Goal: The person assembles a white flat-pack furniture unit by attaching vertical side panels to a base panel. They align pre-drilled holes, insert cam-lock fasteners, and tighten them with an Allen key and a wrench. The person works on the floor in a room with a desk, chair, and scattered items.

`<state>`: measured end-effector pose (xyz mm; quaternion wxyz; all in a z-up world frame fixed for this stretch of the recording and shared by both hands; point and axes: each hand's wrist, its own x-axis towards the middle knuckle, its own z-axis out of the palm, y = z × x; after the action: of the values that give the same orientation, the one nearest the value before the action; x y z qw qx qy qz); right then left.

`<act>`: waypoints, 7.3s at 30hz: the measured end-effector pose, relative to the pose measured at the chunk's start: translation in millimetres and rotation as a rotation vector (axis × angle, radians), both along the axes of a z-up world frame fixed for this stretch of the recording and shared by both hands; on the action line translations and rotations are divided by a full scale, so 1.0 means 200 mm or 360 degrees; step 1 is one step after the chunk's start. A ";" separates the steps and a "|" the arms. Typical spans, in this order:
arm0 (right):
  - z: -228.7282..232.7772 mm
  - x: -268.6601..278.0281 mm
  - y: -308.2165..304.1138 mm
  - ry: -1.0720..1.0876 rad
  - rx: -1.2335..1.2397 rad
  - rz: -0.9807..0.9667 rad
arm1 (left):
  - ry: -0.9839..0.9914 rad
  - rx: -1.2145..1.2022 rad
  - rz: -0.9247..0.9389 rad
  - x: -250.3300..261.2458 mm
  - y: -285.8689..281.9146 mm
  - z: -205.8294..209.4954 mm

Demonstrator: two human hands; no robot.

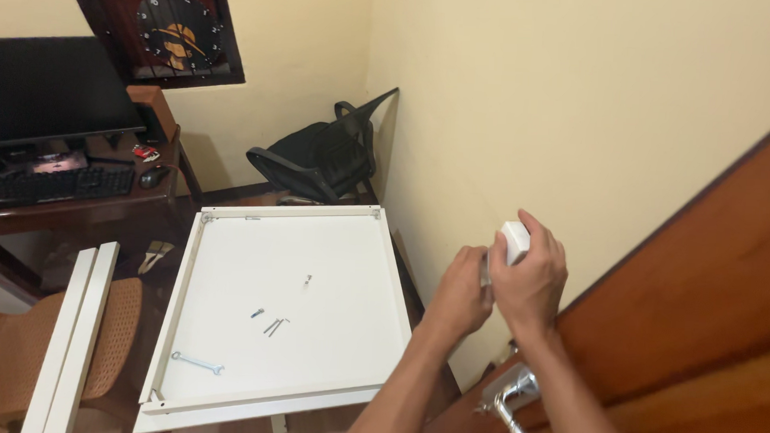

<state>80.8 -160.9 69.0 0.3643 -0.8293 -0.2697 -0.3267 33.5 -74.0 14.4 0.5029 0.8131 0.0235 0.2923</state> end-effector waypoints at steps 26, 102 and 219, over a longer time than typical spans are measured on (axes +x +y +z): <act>-0.20 -0.53 0.00 0.0912 0.1253 0.0870 | 0.0173 -0.0165 -0.0239 -0.67 -0.12 0.04; -0.11 -1.42 0.18 0.1024 0.0798 0.1719 | -0.0466 -0.0141 0.1347 -1.50 -0.18 -0.27; -2.88 -0.78 2.34 0.0833 -0.1148 0.1063 | 0.1394 -0.0668 0.0582 -1.44 2.32 -2.21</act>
<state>-75.0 306.7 -507.4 0.1961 -0.8244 -0.5131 0.1364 -255.2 389.6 -428.3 0.5389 0.7235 0.4314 -0.0034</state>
